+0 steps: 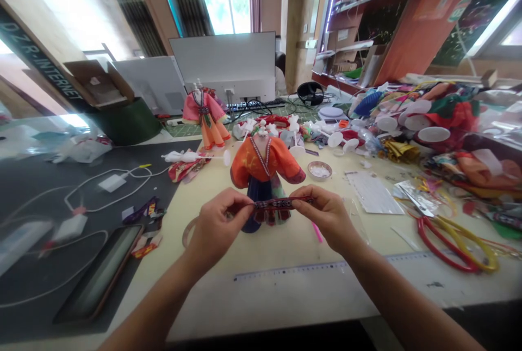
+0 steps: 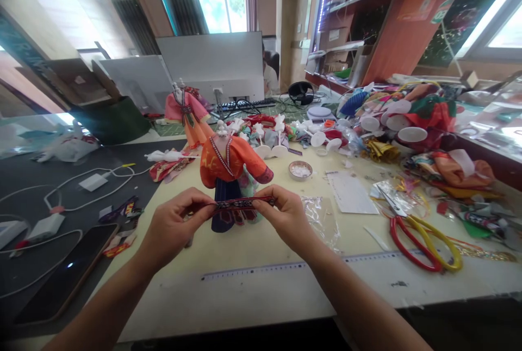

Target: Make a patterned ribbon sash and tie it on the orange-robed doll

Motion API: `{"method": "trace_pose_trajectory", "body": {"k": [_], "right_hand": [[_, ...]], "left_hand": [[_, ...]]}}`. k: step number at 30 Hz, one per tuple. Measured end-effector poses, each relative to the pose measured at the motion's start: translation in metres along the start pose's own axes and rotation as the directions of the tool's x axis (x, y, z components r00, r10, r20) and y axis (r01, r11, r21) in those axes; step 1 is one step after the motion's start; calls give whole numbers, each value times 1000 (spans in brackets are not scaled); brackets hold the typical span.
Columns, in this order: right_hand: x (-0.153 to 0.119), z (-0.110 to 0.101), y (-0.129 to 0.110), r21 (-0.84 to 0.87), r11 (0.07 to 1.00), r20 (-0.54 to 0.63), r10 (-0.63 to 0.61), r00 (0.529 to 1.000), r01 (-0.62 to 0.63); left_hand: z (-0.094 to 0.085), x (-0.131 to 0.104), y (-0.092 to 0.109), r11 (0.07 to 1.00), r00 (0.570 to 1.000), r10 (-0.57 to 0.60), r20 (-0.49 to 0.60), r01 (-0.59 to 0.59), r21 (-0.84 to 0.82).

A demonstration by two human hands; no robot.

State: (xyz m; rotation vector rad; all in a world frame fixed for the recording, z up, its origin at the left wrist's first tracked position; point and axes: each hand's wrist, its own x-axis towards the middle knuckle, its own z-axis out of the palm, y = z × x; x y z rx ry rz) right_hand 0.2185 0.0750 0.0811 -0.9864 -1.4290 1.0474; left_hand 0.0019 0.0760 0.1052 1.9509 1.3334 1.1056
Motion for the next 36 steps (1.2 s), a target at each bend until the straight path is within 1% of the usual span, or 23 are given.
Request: {"method": "trace_pose_trajectory", "body": {"k": [4,7,9,13,16,18,23,25,32,36], "right_hand": [[10,6,-3,65,997,-80,-24,997,29],[16,11,-3,114,989,-106,-77,991,89],[19,14,-1,101,987,-138,-114,984,128],[23,21,4,-3,986,-219,-163,962,167],[25,27,8,-20,983,-258,-179,949,180],[27,31,9,-29,983,-284,-181,941,181],[33,37,9,-53,980,-341,-197,919,190],[35,37,9,-60,980,-354,-200,914,192],[40,40,11,-48,981,-382,-191,904,188],[44,42,12,-42,983,-391,-181,902,179]], "left_hand": [[7,5,3,993,991,-9,-135,-6,-115],[17,7,3,978,971,-49,-233,0,-207],[24,8,2,968,952,-61,-301,-16,-250],[36,9,-1,974,896,-57,-441,-48,-223],[44,12,-2,980,833,-18,-552,-96,-176],[49,14,-3,981,795,-11,-607,-109,-160],[57,20,-4,979,747,-43,-664,-100,-175],[58,22,-4,980,734,-51,-677,-95,-177],[58,27,-5,982,736,-59,-674,-78,-171],[59,31,-6,981,731,-85,-677,-58,-185]]}}
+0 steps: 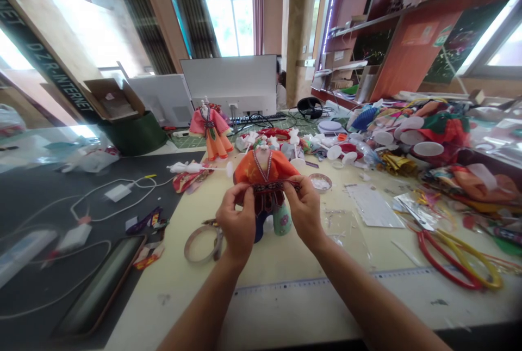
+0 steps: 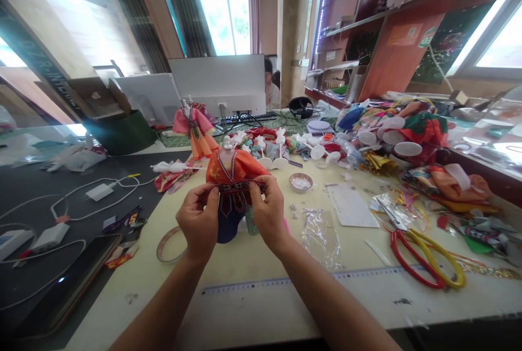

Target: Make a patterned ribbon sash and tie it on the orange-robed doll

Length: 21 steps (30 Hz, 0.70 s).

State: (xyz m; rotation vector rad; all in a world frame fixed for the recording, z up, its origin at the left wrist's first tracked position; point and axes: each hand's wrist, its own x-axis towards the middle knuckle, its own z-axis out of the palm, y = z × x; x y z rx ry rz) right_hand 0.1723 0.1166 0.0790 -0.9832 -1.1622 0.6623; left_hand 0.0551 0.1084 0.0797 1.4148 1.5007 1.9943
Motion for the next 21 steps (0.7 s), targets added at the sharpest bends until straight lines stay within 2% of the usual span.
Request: {"method": "trace_pose_trajectory", "body": {"k": [6,15,21], "right_hand": [[3,1,1,-14,1000,-12,-5,1000,5],[6,3,2,-18,1000,-11,-17,1000,17],[8,5,2,-20,1000,-10,-6,1000,6]], "left_hand": [[1,3,-2,1000,1000,-18,-14,18,-2],[-1,8,1,999,998,33,44,-35,31],[0,11,-4,1000,997,-10,72,10,-4]]}}
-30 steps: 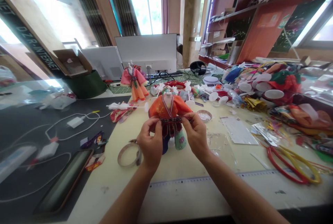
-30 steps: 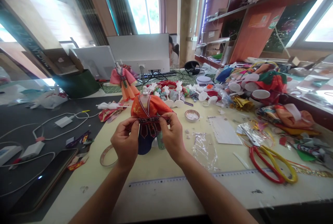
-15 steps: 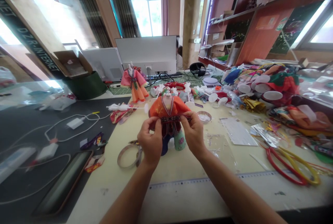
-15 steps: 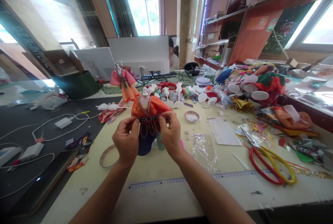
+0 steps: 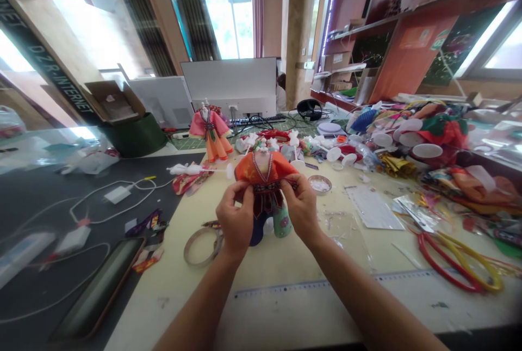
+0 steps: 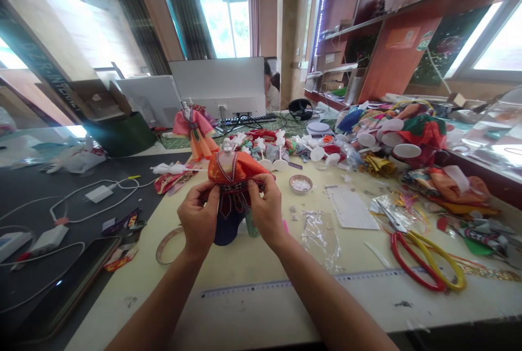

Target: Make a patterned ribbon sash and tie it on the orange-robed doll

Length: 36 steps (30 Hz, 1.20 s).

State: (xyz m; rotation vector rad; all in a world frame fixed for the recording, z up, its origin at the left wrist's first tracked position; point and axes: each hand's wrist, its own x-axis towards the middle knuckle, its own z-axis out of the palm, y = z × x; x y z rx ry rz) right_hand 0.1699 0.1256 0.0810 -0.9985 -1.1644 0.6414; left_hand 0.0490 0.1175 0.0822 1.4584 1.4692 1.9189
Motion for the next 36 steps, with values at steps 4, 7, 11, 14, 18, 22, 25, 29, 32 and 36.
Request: {"method": "trace_pose_trajectory", "body": {"k": [4,7,11,14,18,22,25,29,32,36], "right_hand": [[2,1,1,5,1000,2,3,1000,-3],[4,2,1,15,1000,3,-3,1000,3],[7,2,-1,34,999,20,-10,1000,9],[8,2,-1,56,998,41,-11,999,9],[11,2,-1,99,995,75,9,997,-17],[13,3,-1,161,984,103,58,993,-75],[13,4,-2,214,968,124,108,986,-133],[12,5,-3,266,945,141,160,977,-193],[10,4,-4,295,928,156,187,970,-227],[6,4,-8,324,911,182,205,962,-255]], "left_hand": [[0,3,-1,1000,1000,6,16,-6,6],[-1,6,0,1000,999,16,29,-17,7],[-2,10,1,999,998,33,53,-34,23],[-4,12,1,999,995,41,95,-42,3],[-6,18,0,999,985,40,165,-34,-39],[-7,25,-3,996,966,29,255,-8,-85],[-8,31,-7,991,945,23,326,20,-130],[-9,40,-9,980,906,28,423,58,-191],[-12,47,-9,972,869,38,493,83,-220],[-16,57,-10,967,811,61,582,97,-237]]}}
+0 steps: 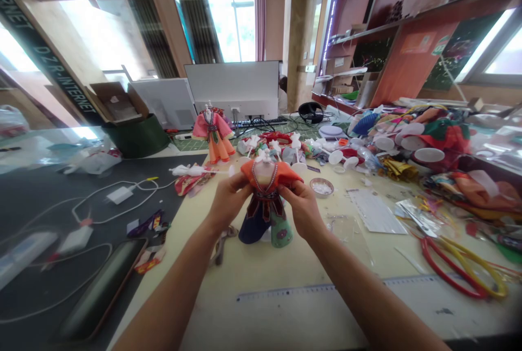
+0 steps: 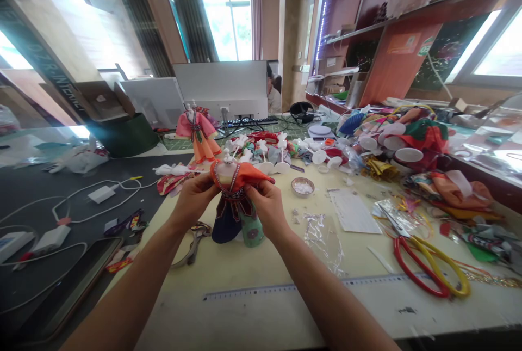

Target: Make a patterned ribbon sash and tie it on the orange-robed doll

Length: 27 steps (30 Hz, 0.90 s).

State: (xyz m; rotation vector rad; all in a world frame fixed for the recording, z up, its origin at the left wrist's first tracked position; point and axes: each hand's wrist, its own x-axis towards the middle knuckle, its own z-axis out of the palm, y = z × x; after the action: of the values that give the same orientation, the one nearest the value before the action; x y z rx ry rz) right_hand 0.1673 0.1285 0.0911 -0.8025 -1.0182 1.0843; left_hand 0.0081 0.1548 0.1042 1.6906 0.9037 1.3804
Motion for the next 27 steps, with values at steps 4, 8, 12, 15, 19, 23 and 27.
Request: {"method": "trace_pose_trajectory", "body": {"k": [4,8,12,15,19,23,27], "right_hand": [[-8,3,0,16,1000,3,0,1000,0],[-14,3,2,15,1000,-1,-14,1000,14],[-13,2,2,21,1000,24,-2,1000,2],[-13,1,1,37,999,49,24,998,-26],[-14,0,1,73,994,69,75,995,-80],[-13,-3,0,126,981,104,138,985,-151],[-9,-8,-5,149,959,166,216,962,-241]], "left_hand": [[-6,3,1,1000,998,20,61,-20,7],[-7,5,1,997,993,75,92,-77,11],[-8,6,0,999,988,20,152,-14,-43],[-10,9,0,995,979,-42,202,58,-76],[-11,11,-2,990,963,-78,258,105,-93],[-11,15,-4,979,933,-119,340,167,-115],[-12,21,-3,967,889,-165,428,232,-109]]}}
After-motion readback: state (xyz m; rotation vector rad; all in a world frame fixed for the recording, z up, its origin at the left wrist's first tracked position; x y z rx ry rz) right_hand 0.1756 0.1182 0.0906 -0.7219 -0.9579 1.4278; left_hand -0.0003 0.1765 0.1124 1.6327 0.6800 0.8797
